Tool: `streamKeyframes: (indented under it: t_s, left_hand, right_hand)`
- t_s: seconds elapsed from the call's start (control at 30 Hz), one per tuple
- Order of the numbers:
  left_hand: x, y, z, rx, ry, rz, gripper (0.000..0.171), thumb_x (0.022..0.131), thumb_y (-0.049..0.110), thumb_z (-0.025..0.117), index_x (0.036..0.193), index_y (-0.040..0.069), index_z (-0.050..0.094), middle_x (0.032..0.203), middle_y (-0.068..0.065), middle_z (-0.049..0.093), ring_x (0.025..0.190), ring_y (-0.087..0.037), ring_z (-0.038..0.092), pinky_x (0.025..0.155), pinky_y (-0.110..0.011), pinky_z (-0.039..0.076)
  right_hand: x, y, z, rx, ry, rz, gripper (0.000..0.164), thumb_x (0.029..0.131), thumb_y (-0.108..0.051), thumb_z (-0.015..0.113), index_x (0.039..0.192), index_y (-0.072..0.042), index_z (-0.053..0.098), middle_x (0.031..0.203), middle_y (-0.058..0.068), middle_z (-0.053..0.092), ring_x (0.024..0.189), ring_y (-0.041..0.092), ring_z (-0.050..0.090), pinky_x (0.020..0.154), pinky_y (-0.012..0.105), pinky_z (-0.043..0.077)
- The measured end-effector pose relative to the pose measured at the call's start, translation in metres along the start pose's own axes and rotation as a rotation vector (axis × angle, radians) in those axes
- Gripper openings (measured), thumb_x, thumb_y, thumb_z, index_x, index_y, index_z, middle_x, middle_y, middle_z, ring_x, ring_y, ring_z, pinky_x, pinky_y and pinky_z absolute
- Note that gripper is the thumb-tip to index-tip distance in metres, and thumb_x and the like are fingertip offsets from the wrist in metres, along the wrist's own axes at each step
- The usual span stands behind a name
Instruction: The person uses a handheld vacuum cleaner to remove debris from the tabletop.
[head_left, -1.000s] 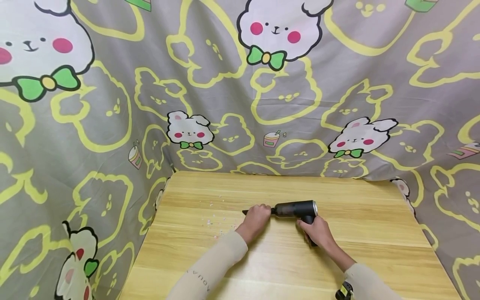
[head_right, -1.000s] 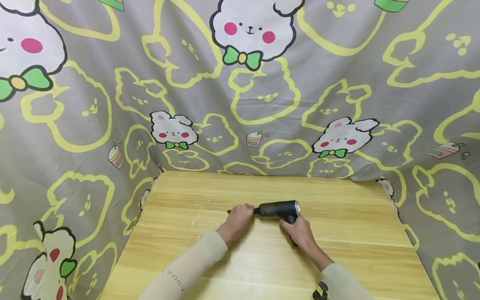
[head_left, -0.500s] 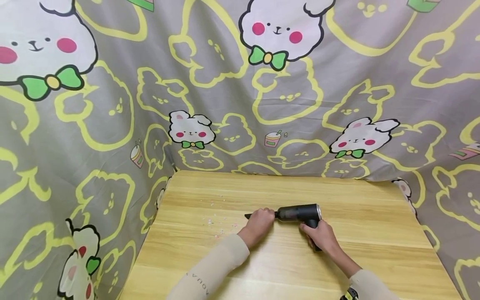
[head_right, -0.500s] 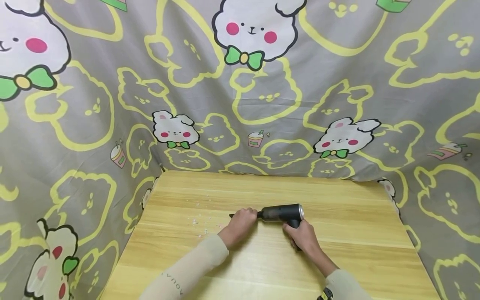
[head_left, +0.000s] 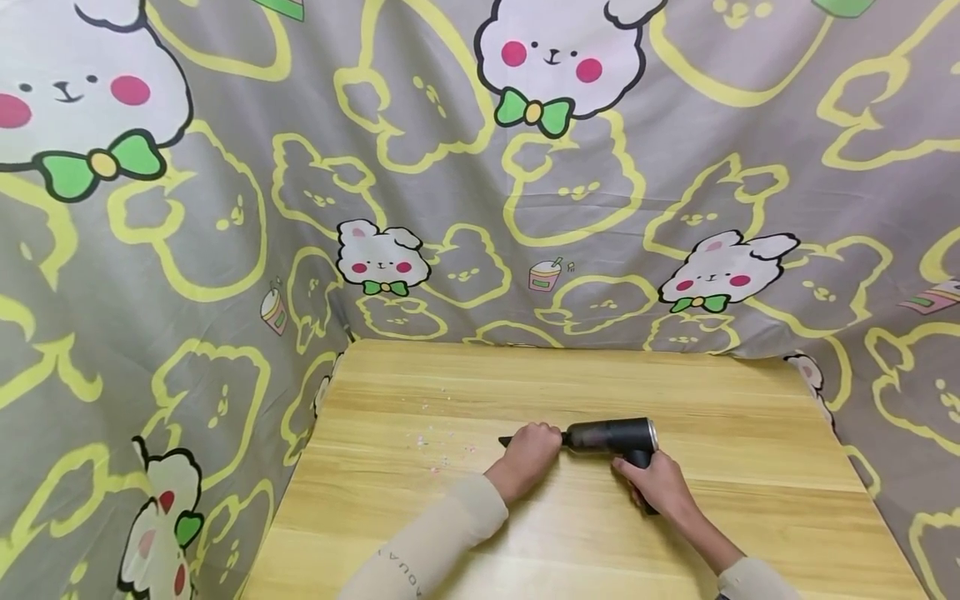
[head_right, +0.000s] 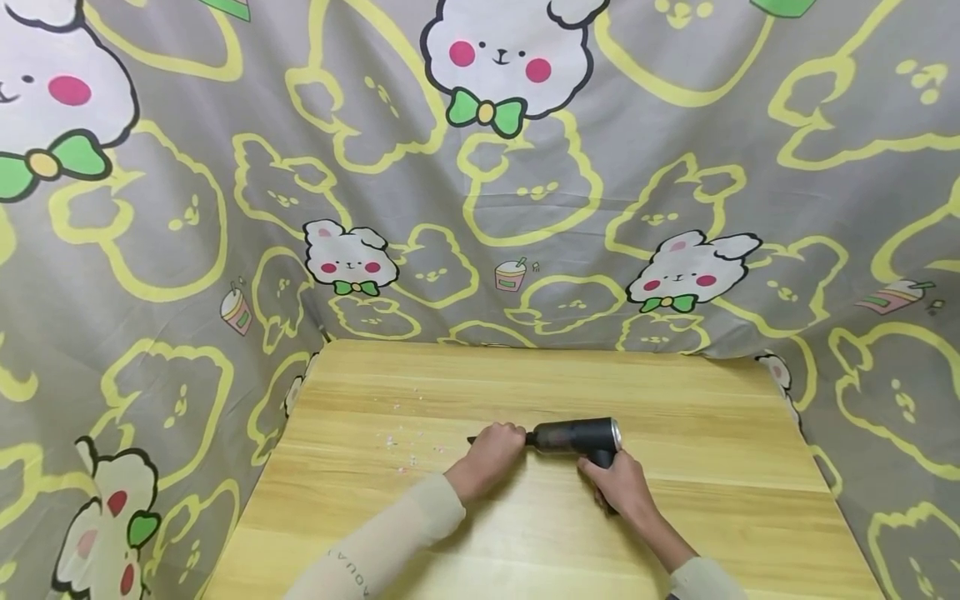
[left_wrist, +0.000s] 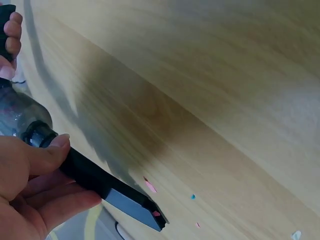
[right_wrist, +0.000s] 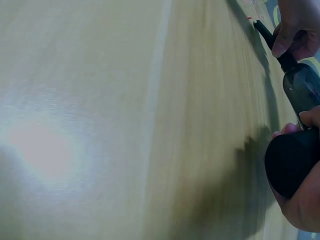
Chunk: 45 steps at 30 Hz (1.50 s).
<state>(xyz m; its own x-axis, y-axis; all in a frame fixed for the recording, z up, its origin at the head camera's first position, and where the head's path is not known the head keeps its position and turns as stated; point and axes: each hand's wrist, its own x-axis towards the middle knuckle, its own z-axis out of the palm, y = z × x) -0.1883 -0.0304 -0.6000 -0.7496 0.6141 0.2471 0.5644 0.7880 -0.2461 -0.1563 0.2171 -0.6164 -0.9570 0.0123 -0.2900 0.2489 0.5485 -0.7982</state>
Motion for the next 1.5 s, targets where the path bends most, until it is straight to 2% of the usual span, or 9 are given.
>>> streamKeyframes:
  t_s: [0.23, 0.47, 0.67, 0.8, 1.07, 1.37, 1.5]
  left_hand:
    - [-0.003, 0.007, -0.005, 0.015, -0.054, 0.023, 0.009, 0.090, 0.009, 0.077, 0.086, 0.016, 0.076, 0.075, 0.005, 0.072, 0.066, -0.006, 0.068, 0.054, -0.018, 0.056]
    - [-0.010, 0.012, -0.006, 0.020, -0.089, 0.041, 0.007, 0.090, 0.010, 0.077, 0.086, 0.016, 0.076, 0.075, 0.005, 0.072, 0.066, -0.005, 0.067, 0.054, -0.018, 0.056]
    - [-0.019, 0.011, -0.005, 0.016, -0.065, 0.036, 0.009, 0.089, 0.009, 0.078, 0.084, 0.016, 0.076, 0.073, 0.005, 0.070, 0.065, -0.005, 0.067, 0.052, -0.017, 0.055]
    - [-0.024, 0.009, -0.005, 0.018, -0.053, 0.029, 0.010, 0.090, 0.009, 0.078, 0.084, 0.017, 0.076, 0.072, 0.005, 0.070, 0.064, -0.005, 0.066, 0.051, -0.017, 0.054]
    - [-0.037, 0.008, -0.005, 0.102, 0.008, 0.019, 0.007, 0.088, 0.011, 0.081, 0.085, 0.016, 0.075, 0.071, 0.005, 0.067, 0.061, -0.001, 0.062, 0.048, -0.014, 0.052]
    - [-0.053, 0.006, -0.009, 0.098, -0.017, 0.014, 0.007, 0.087, 0.012, 0.081, 0.086, 0.014, 0.075, 0.072, 0.003, 0.067, 0.060, -0.002, 0.063, 0.048, -0.015, 0.053]
    - [-0.060, 0.005, -0.011, 0.078, -0.026, 0.002, 0.005, 0.088, 0.011, 0.079, 0.086, 0.012, 0.074, 0.071, 0.002, 0.067, 0.059, -0.004, 0.063, 0.048, -0.015, 0.054]
  right_hand:
    - [-0.011, 0.003, 0.002, 0.033, -0.003, 0.044, 0.039, 0.093, -0.037, 0.076, 0.090, -0.002, 0.057, 0.053, 0.005, 0.060, 0.042, 0.018, 0.058, 0.042, 0.032, 0.050]
    - [-0.021, 0.007, 0.009, 0.054, 0.001, 0.102, 0.039, 0.093, -0.037, 0.076, 0.087, -0.002, 0.059, 0.053, 0.005, 0.061, 0.043, 0.017, 0.059, 0.043, 0.032, 0.052]
    - [-0.029, 0.008, 0.019, 0.083, 0.012, 0.132, 0.041, 0.093, -0.037, 0.076, 0.086, 0.000, 0.059, 0.052, 0.005, 0.060, 0.042, 0.017, 0.059, 0.043, 0.032, 0.053]
    - [-0.034, 0.007, 0.027, 0.099, 0.026, 0.134, 0.042, 0.093, -0.037, 0.076, 0.091, 0.000, 0.057, 0.052, 0.005, 0.060, 0.041, 0.016, 0.058, 0.042, 0.031, 0.052]
    - [-0.041, 0.004, 0.039, 0.110, 0.053, 0.108, 0.041, 0.093, -0.035, 0.077, 0.098, -0.001, 0.055, 0.053, 0.005, 0.060, 0.041, 0.016, 0.058, 0.040, 0.031, 0.051]
    - [-0.050, -0.002, 0.050, 0.095, 0.038, 0.122, 0.039, 0.093, -0.035, 0.076, 0.093, -0.002, 0.057, 0.050, 0.004, 0.059, 0.040, 0.015, 0.056, 0.040, 0.030, 0.048]
    - [-0.055, -0.003, 0.055, 0.089, 0.041, 0.122, 0.037, 0.093, -0.034, 0.076, 0.086, -0.002, 0.058, 0.049, 0.004, 0.059, 0.040, 0.015, 0.056, 0.040, 0.029, 0.048]
